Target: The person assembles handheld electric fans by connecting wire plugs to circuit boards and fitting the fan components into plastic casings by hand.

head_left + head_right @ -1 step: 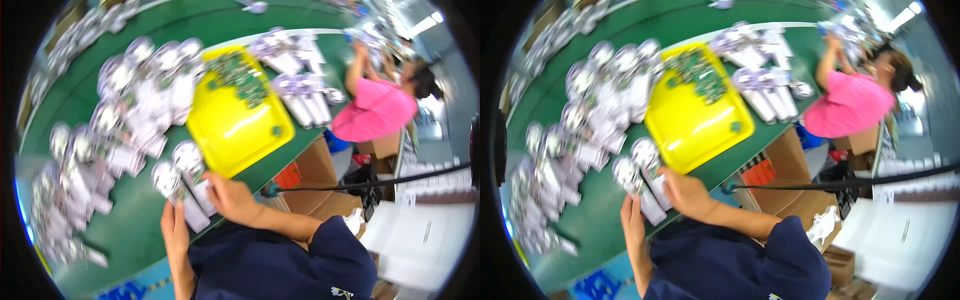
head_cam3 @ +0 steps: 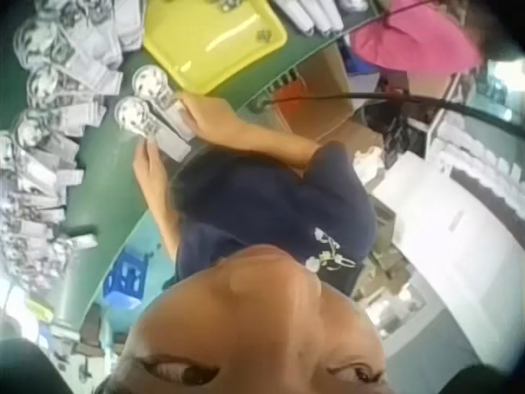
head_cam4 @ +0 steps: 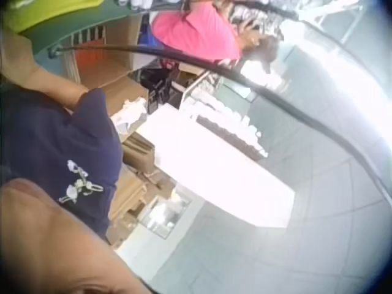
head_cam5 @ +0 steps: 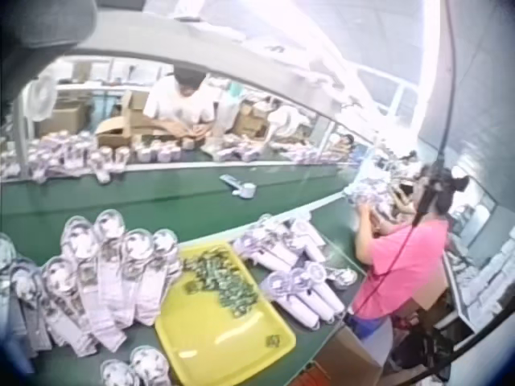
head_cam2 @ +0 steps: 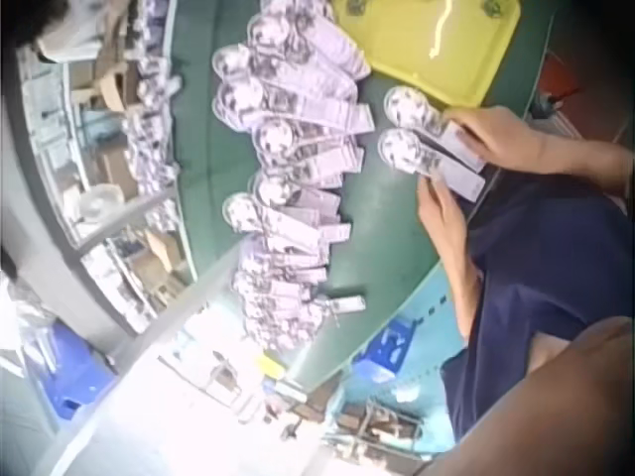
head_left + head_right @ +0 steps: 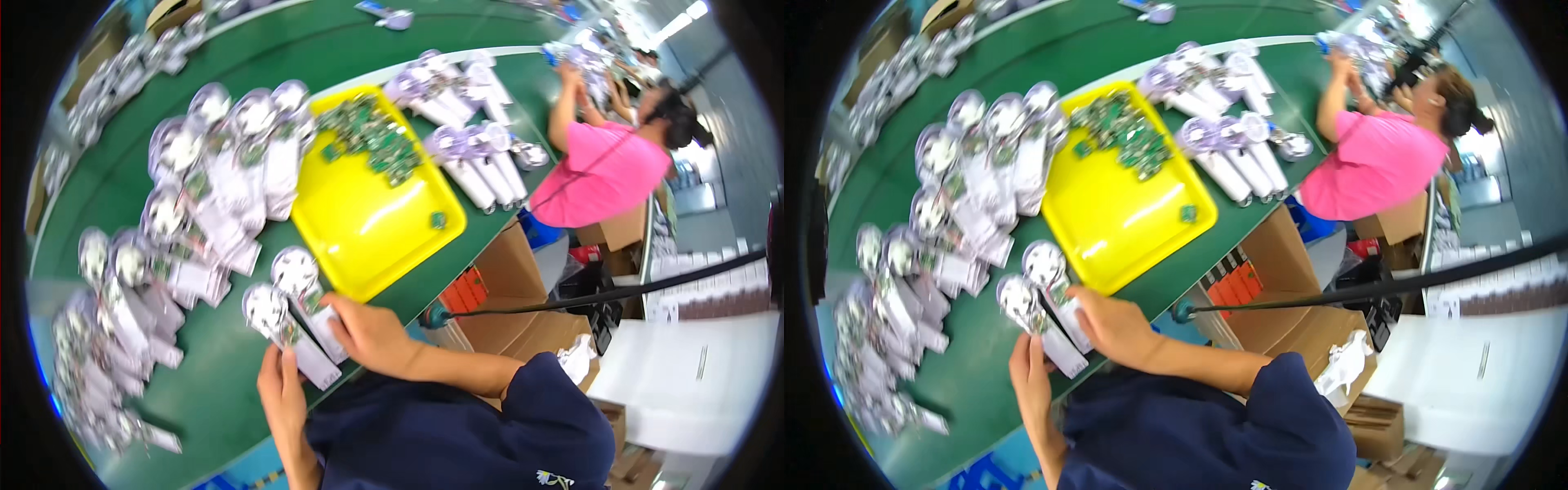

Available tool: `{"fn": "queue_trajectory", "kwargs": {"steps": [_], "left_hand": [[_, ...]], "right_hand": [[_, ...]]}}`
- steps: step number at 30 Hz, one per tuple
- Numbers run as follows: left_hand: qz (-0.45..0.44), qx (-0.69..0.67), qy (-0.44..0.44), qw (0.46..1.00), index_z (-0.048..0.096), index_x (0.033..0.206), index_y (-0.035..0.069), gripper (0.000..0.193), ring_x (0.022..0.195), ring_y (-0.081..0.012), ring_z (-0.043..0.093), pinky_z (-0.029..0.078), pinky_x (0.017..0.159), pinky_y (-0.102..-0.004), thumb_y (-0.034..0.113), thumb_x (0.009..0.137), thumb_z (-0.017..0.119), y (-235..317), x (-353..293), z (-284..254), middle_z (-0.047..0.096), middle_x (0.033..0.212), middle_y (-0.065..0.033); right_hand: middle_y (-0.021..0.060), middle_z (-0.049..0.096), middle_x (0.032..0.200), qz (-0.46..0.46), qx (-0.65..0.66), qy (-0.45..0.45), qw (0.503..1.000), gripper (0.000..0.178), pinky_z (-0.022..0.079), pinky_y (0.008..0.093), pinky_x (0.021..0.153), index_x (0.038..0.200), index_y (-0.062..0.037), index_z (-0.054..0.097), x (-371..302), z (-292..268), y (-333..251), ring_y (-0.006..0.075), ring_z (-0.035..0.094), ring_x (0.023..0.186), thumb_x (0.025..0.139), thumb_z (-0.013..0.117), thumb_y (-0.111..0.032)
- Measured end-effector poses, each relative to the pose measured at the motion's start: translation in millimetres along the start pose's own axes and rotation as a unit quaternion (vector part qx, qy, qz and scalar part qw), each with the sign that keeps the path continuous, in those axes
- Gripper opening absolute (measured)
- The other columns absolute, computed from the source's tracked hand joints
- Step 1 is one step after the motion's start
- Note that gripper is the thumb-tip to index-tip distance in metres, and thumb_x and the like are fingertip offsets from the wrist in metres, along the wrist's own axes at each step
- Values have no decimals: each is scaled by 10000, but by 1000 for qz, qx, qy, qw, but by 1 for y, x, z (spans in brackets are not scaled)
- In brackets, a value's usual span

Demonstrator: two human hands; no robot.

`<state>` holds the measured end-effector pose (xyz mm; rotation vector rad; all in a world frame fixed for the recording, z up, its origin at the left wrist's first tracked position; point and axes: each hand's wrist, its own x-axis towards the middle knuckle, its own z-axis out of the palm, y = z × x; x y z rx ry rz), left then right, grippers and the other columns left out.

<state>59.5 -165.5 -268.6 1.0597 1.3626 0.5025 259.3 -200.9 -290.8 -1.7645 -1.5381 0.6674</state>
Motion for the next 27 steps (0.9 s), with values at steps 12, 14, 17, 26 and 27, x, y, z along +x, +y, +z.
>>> {"fn": "queue_trajectory", "kwargs": {"steps": [12, 14, 17, 26, 27], "left_hand": [[158, 463, 617, 617, 400, 1511, -109, 873, 1392, -570, 404, 355, 1138, -649, 559, 1003, 640, -79, -38, -244, 427, 1489, -400], [130, 486, 598, 623, 402, 1505, -120, 801, 1378, -537, 448, 383, 1133, -614, 480, 1028, 638, -110, -37, -283, 444, 1484, -398], [157, 305, 512, 788, 467, 1474, -106, 597, 1332, -452, 546, 451, 1110, -492, 345, 1093, 557, -96, -33, -264, 517, 1451, -364], [247, 238, 552, 760, 645, 1259, -82, 354, 1027, -307, 696, 576, 910, -392, 217, 1070, 633, -94, -31, -255, 704, 1174, -227], [242, 246, 566, 749, 675, 1205, -84, 326, 1009, -304, 695, 573, 902, -397, 210, 1069, 635, -94, -27, -258, 715, 1143, -220]], "right_hand": [[186, 563, 1374, -126, 60, 104, 985, 526, 449, 446, 1036, 1310, -74, 591, -41, 1, -10, 364, 578, 1184, 840, 822, -124], [136, 589, 1387, -189, 141, 8, 972, 483, 432, 471, 1051, 1294, -102, 619, -37, 13, -20, 342, 580, 1249, 855, 815, -139], [127, 558, 1468, -222, 93, -50, 969, 449, 418, 491, 1072, 1307, -120, 630, -37, 29, -44, 335, 542, 1341, 889, 787, -167], [148, 603, 1340, -186, 192, -29, 963, 350, 505, 432, 962, 1214, -91, 675, -40, 51, -40, 324, 599, 1215, 880, 779, -73], [145, 610, 1326, -209, 187, -11, 960, 344, 511, 424, 945, 1209, -88, 676, -39, 52, -40, 320, 617, 1183, 880, 774, -61]]}}
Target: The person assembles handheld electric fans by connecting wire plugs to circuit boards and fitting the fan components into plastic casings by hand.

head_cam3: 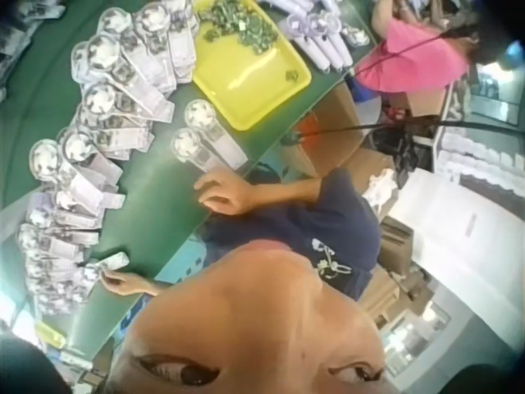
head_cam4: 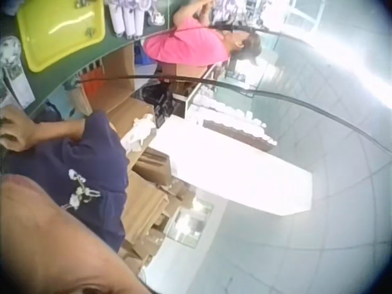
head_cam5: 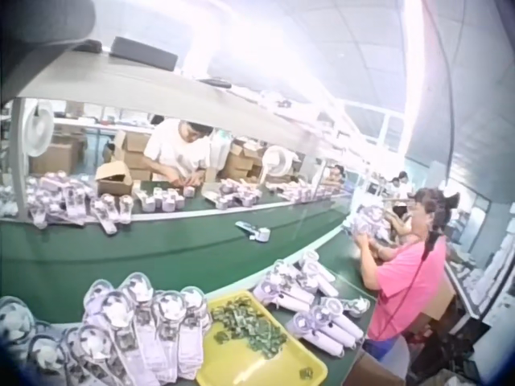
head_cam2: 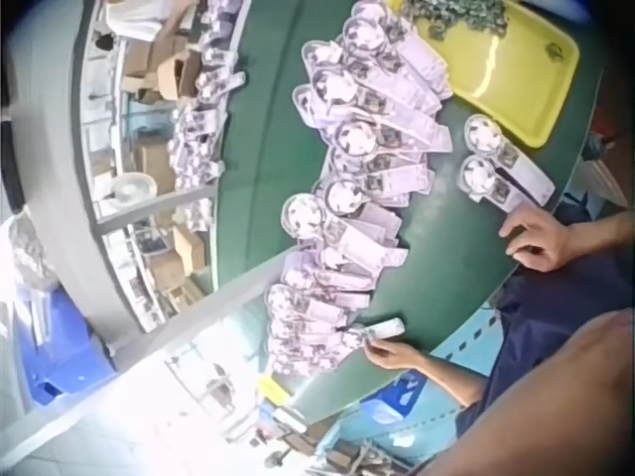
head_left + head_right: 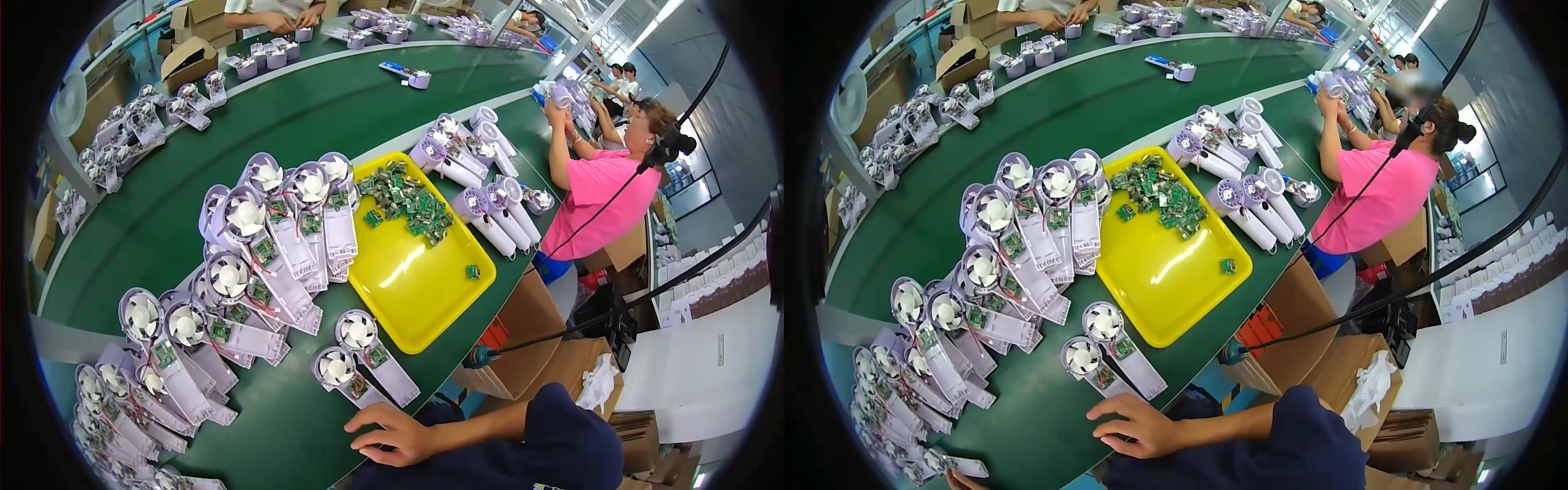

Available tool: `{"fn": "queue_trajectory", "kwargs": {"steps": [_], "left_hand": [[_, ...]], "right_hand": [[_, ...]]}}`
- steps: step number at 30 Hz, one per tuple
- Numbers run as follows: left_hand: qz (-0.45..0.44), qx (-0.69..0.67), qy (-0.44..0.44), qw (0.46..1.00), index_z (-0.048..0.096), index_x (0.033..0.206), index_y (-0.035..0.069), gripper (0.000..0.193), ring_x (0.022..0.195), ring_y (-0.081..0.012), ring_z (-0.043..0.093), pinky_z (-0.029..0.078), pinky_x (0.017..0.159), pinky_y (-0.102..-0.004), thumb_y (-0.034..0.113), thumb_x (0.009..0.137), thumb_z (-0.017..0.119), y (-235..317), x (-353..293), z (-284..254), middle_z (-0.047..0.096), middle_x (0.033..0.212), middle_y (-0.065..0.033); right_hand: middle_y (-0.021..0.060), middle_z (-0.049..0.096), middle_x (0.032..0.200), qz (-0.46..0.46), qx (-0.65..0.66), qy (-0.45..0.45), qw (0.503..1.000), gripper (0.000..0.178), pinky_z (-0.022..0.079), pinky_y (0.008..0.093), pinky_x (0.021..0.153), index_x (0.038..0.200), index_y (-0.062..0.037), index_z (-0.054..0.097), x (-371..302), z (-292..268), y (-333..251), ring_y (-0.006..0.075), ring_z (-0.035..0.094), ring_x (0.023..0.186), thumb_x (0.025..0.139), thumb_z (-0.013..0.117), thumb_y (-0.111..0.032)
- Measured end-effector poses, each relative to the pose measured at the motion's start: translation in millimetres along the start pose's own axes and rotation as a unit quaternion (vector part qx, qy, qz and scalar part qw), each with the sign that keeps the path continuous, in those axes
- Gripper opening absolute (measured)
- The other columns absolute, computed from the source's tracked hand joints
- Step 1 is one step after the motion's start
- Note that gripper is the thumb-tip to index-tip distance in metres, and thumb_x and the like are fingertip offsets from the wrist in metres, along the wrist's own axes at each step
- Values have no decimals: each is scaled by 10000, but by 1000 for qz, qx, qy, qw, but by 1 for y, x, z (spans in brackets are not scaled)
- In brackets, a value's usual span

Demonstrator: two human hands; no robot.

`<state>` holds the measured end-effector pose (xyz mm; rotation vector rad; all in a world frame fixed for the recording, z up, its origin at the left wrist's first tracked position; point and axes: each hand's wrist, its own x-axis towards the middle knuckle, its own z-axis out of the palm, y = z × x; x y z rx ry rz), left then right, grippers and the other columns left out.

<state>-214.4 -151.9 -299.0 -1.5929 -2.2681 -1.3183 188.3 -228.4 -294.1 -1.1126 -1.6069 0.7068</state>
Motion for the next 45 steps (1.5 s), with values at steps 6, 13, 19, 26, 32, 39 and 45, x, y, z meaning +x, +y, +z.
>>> {"fn": "queue_trajectory", "kwargs": {"steps": [6, 13, 19, 26, 32, 39, 45], "left_hand": [[-22, -38, -5, 999, 672, 1172, -104, 337, 976, -298, 701, 574, 876, -399, 211, 1054, 662, -41, 8, 3, 730, 1088, -219], [-20, -56, -39, 997, 692, 1150, -108, 332, 944, -287, 722, 587, 869, -392, 204, 1037, 684, -9, -8, -4, 745, 1059, -214], [7, -72, -82, 994, 715, 1051, -86, 186, 883, -279, 645, 543, 800, -405, 95, 1011, 697, 55, -69, -3, 691, 986, -193], [93, -197, -232, 948, 750, 1075, -33, 220, 907, -358, 669, 550, 854, -457, 168, 993, 714, 113, -103, 21, 704, 1000, -182], [27, -221, -295, 929, 713, 949, -13, 216, 880, -303, 686, 557, 798, -399, 171, 862, 785, 101, -110, 29, 701, 936, -162], [-102, -343, -287, 889, 758, 1079, -3, 200, 837, -179, 668, 533, 748, -295, -29, 881, 750, 148, -98, 24, 718, 960, -109], [-260, -489, -290, 780, 672, 1250, -56, 294, 922, -146, 656, 531, 856, -281, -67, 959, 633, 144, -115, 10, 655, 1065, -93]], "right_hand": [[142, 595, 1296, 52, 230, -145, 961, 253, 521, 383, 981, 1233, -31, 604, 9, 9, -6, 324, 633, 1143, 986, 654, -54], [109, 577, 1386, 133, 94, -184, 969, 293, 527, 387, 1022, 1290, -25, 591, 14, 15, -1, 295, 614, 1240, 1045, 620, -183], [108, 616, 1308, 195, 173, -187, 947, 302, 575, 346, 895, 1302, -40, 590, 30, 5, -6, 246, 706, 1037, 1028, 650, -153], [90, 616, 1321, 83, 100, -208, 969, 391, 582, 377, 803, 1330, -71, 590, 64, 44, -24, 277, 697, 979, 970, 699, -177], [120, 667, 1160, 57, 124, -200, 970, 246, 555, 402, 914, 1103, -55, 708, 60, 68, -6, 310, 677, 1045, 974, 714, -264], [102, 616, 1280, 166, 111, -124, 972, 252, 518, 234, 683, 1255, 18, 650, 79, 31, -13, 115, 638, 781, 1016, 637, -59], [117, 648, 1258, 159, 71, -193, 966, 279, 508, 225, 692, 1242, 12, 661, 75, 23, -12, 85, 615, 776, 965, 691, 3]]}}
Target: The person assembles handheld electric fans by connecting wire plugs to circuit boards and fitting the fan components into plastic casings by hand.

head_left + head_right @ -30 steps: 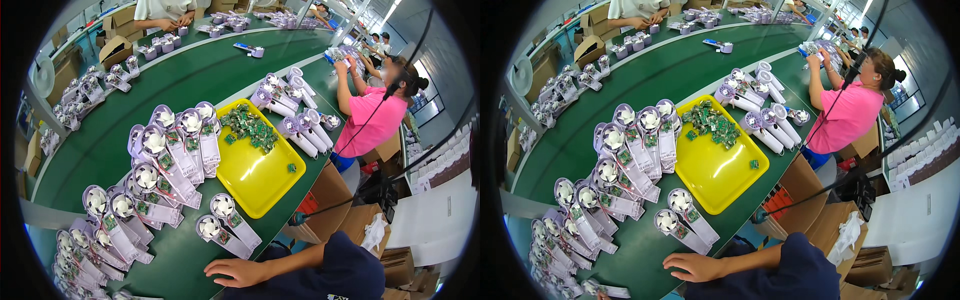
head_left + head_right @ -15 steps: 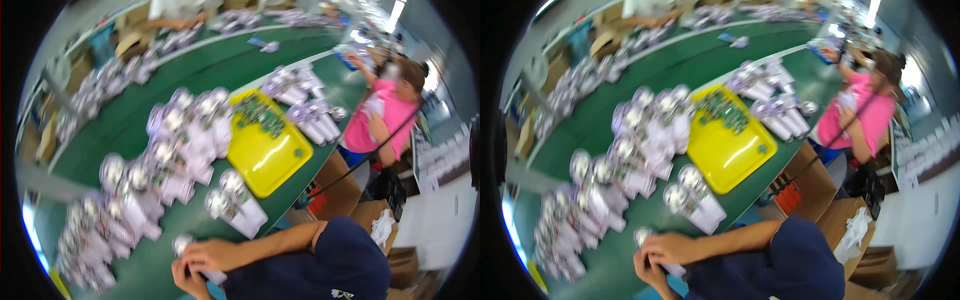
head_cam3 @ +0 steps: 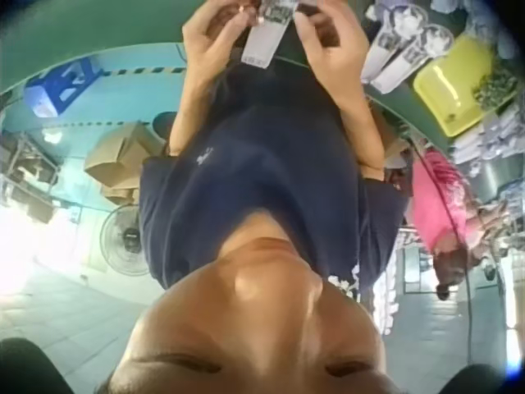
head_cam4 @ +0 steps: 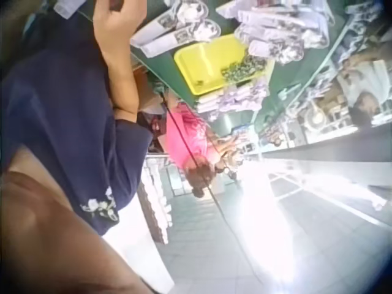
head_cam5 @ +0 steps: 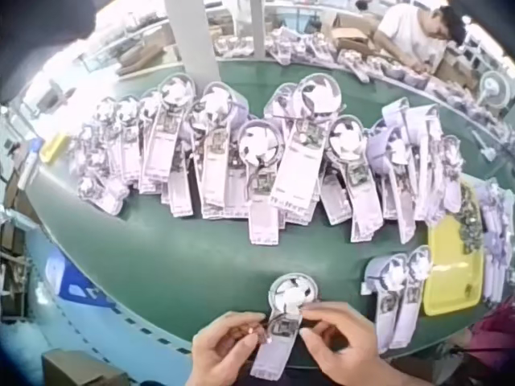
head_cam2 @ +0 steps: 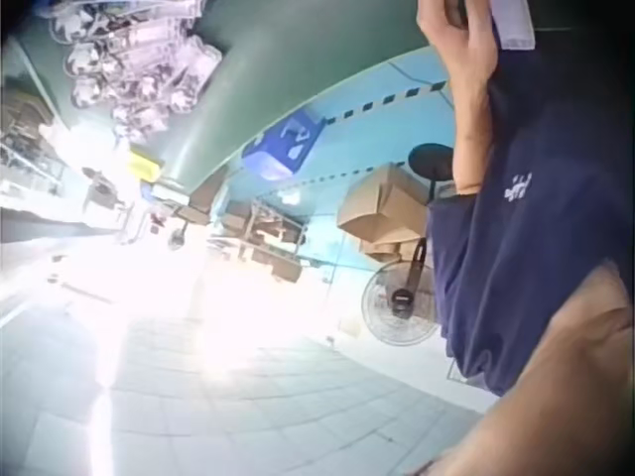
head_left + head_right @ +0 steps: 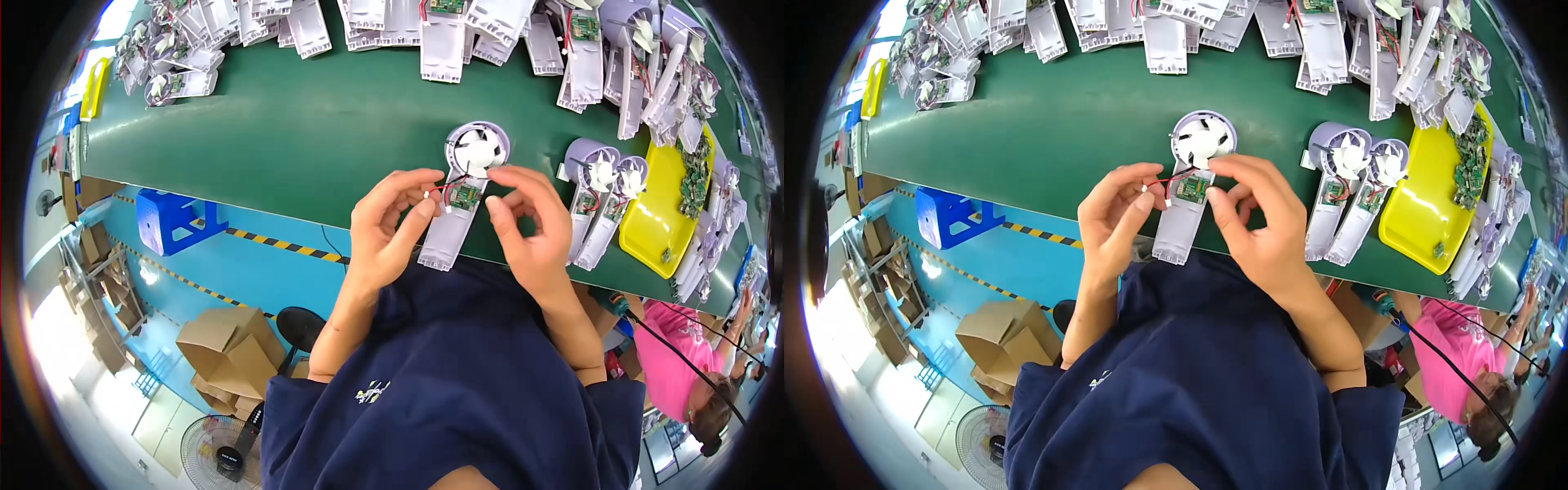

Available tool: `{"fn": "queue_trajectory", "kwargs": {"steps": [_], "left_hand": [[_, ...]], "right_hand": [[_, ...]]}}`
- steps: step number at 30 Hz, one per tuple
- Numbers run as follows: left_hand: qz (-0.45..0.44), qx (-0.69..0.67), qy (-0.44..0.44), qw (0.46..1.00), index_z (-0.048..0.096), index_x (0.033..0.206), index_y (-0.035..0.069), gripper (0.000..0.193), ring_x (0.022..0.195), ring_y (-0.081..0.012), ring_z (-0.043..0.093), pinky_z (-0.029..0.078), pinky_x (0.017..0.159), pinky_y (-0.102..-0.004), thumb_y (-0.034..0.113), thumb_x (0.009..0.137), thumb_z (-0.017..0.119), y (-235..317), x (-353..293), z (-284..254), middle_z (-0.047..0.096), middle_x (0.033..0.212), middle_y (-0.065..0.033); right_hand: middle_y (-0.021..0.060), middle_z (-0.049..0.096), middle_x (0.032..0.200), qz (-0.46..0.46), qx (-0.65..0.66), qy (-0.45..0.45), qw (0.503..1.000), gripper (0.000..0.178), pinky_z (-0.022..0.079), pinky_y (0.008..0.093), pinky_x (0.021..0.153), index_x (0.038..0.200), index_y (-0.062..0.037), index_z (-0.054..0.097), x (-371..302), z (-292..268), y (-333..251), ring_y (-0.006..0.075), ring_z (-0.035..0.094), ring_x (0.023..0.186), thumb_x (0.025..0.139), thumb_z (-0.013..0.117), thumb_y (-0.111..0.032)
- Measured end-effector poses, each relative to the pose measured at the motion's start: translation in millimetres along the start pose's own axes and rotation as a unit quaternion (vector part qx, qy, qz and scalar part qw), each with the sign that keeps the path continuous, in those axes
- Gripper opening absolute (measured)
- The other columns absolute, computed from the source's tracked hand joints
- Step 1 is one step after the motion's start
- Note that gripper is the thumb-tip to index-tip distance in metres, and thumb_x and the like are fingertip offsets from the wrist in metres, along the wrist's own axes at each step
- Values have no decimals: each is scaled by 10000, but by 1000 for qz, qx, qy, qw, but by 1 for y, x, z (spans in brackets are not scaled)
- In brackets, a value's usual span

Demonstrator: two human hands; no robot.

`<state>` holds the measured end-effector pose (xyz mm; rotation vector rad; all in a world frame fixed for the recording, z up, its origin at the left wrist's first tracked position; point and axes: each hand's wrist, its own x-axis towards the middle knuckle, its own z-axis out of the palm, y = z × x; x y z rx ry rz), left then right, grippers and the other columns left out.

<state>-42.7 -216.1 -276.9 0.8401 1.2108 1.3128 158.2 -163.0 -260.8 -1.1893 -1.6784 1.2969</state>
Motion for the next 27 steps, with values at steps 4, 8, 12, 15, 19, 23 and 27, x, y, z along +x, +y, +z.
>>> {"fn": "queue_trajectory", "kwargs": {"steps": [4, 8, 12, 15, 19, 23, 27], "left_hand": [[16, 18, -26, 999, 654, 1277, -61, 338, 941, -135, 644, 526, 873, -263, -109, 946, 599, 0, 0, -13, 609, 1061, -85], [76, 75, -21, 994, 701, 1168, -61, 270, 913, -138, 651, 538, 839, -266, -120, 907, 663, -3, 7, -17, 652, 1067, -102], [77, 69, 2, 995, 711, 1092, -55, 219, 884, -141, 656, 543, 811, -270, -124, 884, 695, -4, 6, -16, 670, 1061, -112], [82, 73, 15, 994, 704, 1059, -54, 192, 881, -140, 659, 544, 802, -271, -129, 881, 695, -4, 4, -13, 671, 1056, -113], [129, 99, 19, 987, 703, 1054, -56, 184, 835, -141, 663, 545, 768, -263, -114, 880, 718, -7, 6, -11, 689, 1005, -111], [63, 51, 56, 995, 705, 1077, -66, 164, 756, -128, 659, 547, 727, -249, -68, 916, 734, -7, 0, -1, 721, 963, -106], [-45, -88, 51, 994, 706, 1103, -75, 146, 749, -116, 656, 544, 705, -244, -21, 967, 710, -1, -10, 2, 742, 971, -110]], "right_hand": [[91, 684, 1118, -95, -49, 59, 993, 337, 472, 238, 564, 1180, -32, 708, -5, 17, 0, 94, 617, 691, 862, 784, 49], [72, 679, 1097, -106, -78, 27, 991, 335, 486, 254, 539, 1107, -63, 728, -3, 24, -2, 103, 608, 627, 807, 818, 54], [51, 684, 1072, -88, -80, 28, 993, 315, 496, 266, 531, 1066, -71, 734, 7, 32, -8, 121, 614, 602, 787, 831, 38], [35, 694, 1013, -119, -136, 28, 983, 275, 504, 276, 528, 1035, -74, 739, 11, 33, -4, 141, 633, 610, 791, 837, 8], [47, 708, 928, -132, -144, 43, 980, 193, 506, 286, 523, 983, -65, 744, 14, 36, -4, 156, 640, 606, 816, 834, -24], [65, 726, 904, -49, -119, 39, 991, 165, 470, 270, 519, 1004, -47, 751, 11, 36, -11, 140, 617, 600, 854, 814, -24], [68, 736, 956, -61, -56, 7, 997, 163, 453, 256, 525, 1037, -29, 750, 10, 34, -9, 118, 605, 609, 880, 790, -14]]}}
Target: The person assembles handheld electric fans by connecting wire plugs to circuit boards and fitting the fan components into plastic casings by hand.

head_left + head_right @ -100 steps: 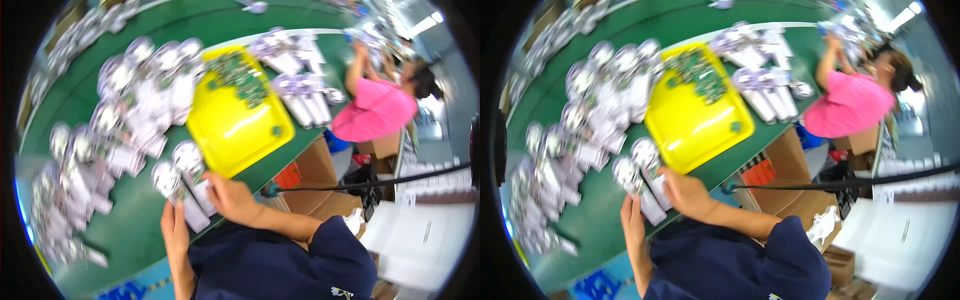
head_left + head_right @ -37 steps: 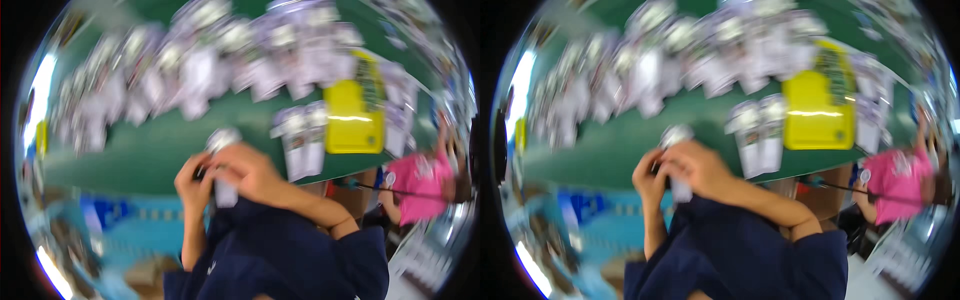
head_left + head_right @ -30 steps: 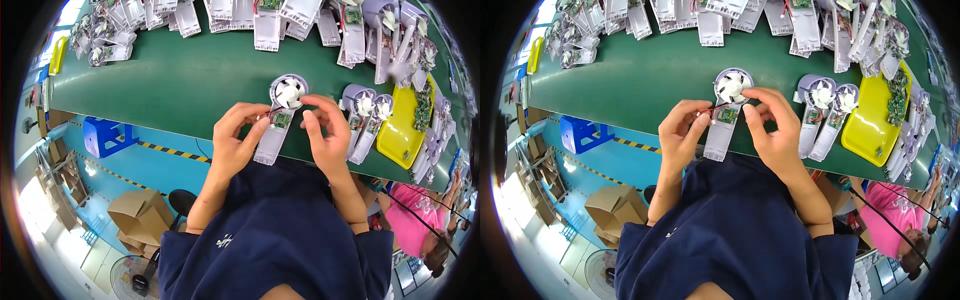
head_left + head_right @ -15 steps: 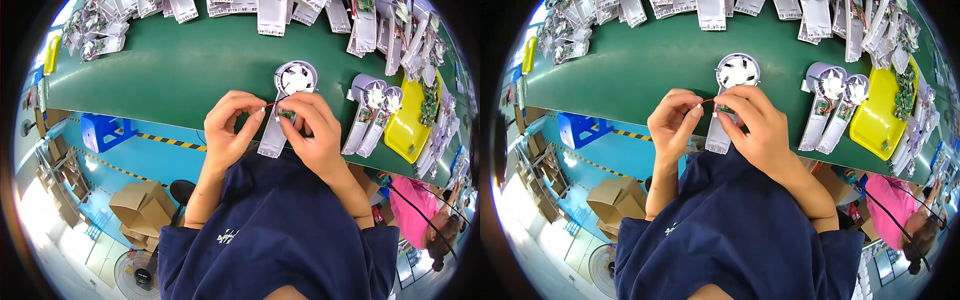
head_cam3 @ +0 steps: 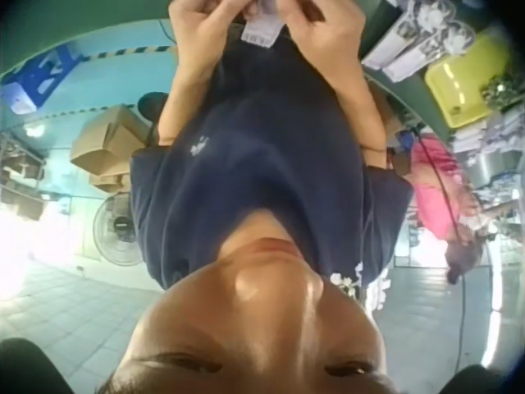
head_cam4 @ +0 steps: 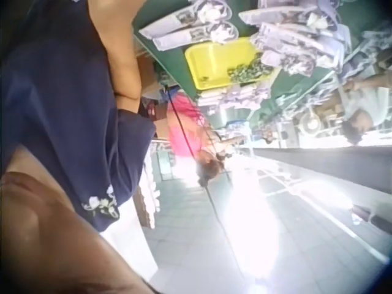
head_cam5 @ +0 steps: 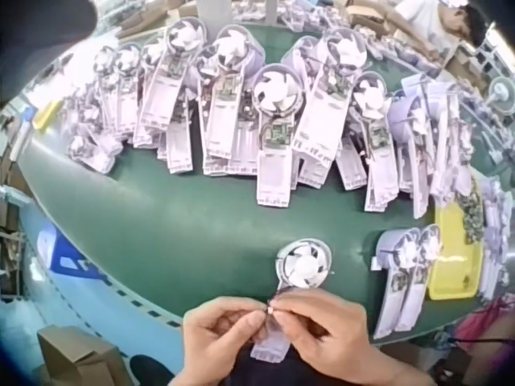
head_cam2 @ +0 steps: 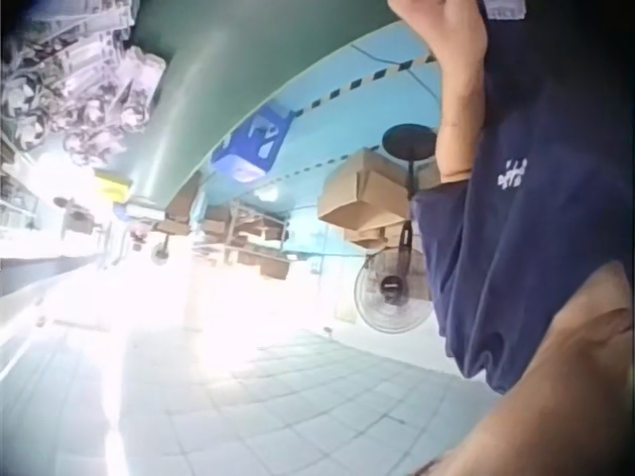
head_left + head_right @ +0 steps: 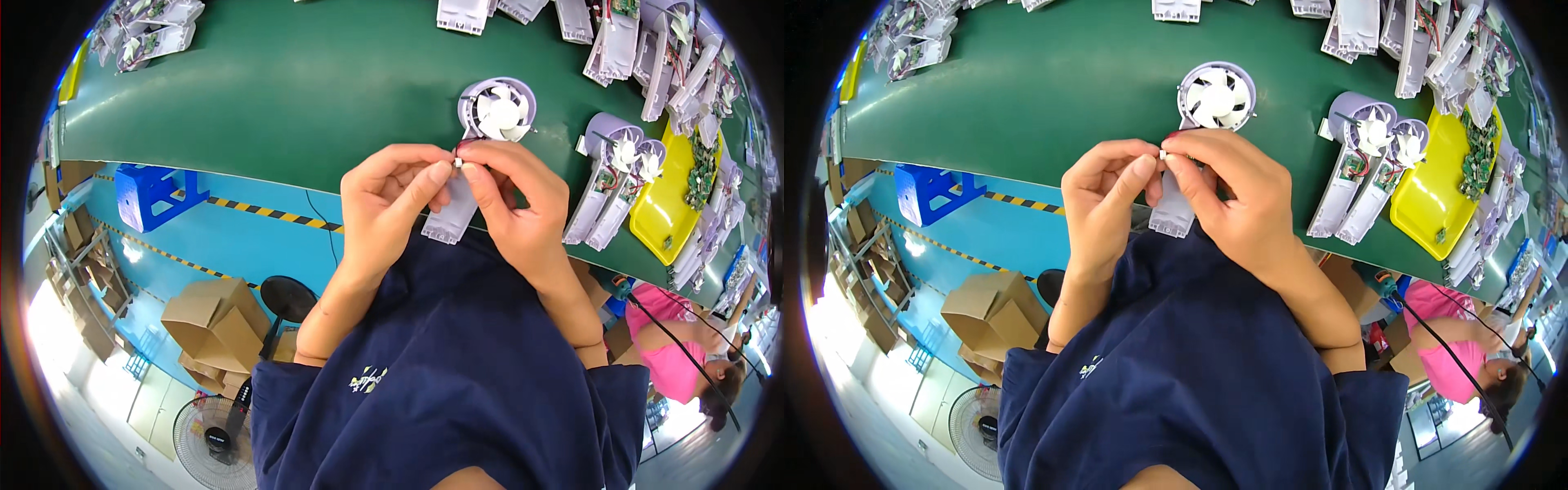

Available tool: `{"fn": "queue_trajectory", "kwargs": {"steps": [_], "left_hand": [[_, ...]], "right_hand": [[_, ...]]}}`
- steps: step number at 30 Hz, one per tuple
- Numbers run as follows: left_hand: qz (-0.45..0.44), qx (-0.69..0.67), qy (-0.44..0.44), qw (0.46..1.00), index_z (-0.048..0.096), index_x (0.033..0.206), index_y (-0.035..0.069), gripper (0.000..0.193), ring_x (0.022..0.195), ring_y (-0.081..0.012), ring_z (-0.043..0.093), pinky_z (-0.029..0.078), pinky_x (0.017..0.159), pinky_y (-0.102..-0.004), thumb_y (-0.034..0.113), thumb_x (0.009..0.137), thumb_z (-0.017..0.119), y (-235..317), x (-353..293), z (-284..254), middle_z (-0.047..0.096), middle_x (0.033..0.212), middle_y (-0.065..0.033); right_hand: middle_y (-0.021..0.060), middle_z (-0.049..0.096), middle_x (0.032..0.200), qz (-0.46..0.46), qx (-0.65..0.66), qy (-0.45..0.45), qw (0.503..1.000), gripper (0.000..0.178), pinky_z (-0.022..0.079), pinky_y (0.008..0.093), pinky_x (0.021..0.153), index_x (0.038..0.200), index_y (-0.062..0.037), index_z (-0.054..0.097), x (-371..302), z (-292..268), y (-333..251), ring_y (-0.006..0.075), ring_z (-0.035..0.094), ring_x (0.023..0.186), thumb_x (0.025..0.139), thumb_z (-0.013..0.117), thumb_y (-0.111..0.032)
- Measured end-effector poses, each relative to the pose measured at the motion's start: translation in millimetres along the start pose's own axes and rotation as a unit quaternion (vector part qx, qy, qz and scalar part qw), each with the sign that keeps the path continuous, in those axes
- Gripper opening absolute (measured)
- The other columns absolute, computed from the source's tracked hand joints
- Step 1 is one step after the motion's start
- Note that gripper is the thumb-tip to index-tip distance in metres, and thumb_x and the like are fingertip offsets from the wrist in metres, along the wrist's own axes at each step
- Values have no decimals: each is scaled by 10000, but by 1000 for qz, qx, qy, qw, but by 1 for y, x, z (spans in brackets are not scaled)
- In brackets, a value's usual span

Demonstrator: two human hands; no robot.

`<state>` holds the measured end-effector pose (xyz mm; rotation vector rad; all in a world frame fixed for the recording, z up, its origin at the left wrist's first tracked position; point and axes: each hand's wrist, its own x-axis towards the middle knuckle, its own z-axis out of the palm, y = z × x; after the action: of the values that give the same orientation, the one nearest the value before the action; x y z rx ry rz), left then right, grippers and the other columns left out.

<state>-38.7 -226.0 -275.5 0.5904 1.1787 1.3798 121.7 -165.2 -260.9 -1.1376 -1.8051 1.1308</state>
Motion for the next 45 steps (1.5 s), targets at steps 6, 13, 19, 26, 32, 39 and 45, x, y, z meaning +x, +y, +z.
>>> {"fn": "queue_trajectory", "kwargs": {"steps": [6, 13, 19, 26, 32, 39, 45], "left_hand": [[-58, -70, 16, 996, 702, 1143, -82, 180, 726, -112, 645, 523, 657, -254, 41, 1014, 678, -3, 0, 1, 758, 985, -128], [-106, -38, -26, 993, 709, 1142, -83, 199, 717, -100, 643, 514, 632, -245, 66, 1011, 695, -1, -1, -2, 761, 937, -115], [-117, -62, -22, 991, 701, 1165, -73, 219, 724, -95, 658, 513, 610, -230, 71, 1001, 712, 2, 1, 3, 758, 919, -100], [-11, 83, -33, 996, 675, 1271, -14, 319, 768, -90, 667, 533, 661, -224, -40, 954, 687, 5, 9, 16, 738, 955, -70], [149, 302, -82, 938, 708, 1191, -51, 383, 912, -167, 694, 578, 777, -262, -148, 820, 703, 0, 20, 6, 680, 1066, -121], [210, 295, -89, 928, 710, 1068, -31, 307, 762, -143, 591, 493, 685, -260, -156, 788, 727, 0, 16, 0, 619, 1026, -111], [221, 253, -37, 941, 713, 1033, -22, 253, 809, -172, 618, 513, 718, -277, -134, 807, 740, -4, 23, 14, 645, 1124, -142]], "right_hand": [[40, 723, 1057, 15, -89, -12, 996, 179, 437, 240, 516, 983, -42, 745, -9, -15, -6, 73, 564, 587, 830, 837, -21], [51, 723, 1066, -93, -103, 20, 990, 251, 469, 253, 520, 1073, -62, 781, -10, 2, 8, 126, 594, 606, 830, 837, -27], [67, 736, 1000, 3, -41, -34, 999, 258, 473, 247, 525, 1094, -49, 745, -5, -11, 3, 121, 603, 616, 852, 811, 10], [75, 719, 961, -49, -72, -44, 995, 178, 482, 254, 540, 1011, -25, 740, 7, -31, 4, 125, 618, 644, 853, 791, 42], [128, 725, 990, -89, -69, -44, 993, 296, 584, 365, 722, 1166, -42, 720, 6, -24, 21, 290, 723, 856, 876, 774, -18], [34, 705, 999, -139, -126, 30, 982, 268, 576, 331, 673, 1129, -50, 750, -5, -16, 14, 213, 702, 862, 869, 796, -96], [40, 644, 1143, -89, -108, -13, 990, 210, 558, 315, 628, 1058, -68, 731, -2, -21, 12, 170, 675, 810, 855, 786, -73]]}}
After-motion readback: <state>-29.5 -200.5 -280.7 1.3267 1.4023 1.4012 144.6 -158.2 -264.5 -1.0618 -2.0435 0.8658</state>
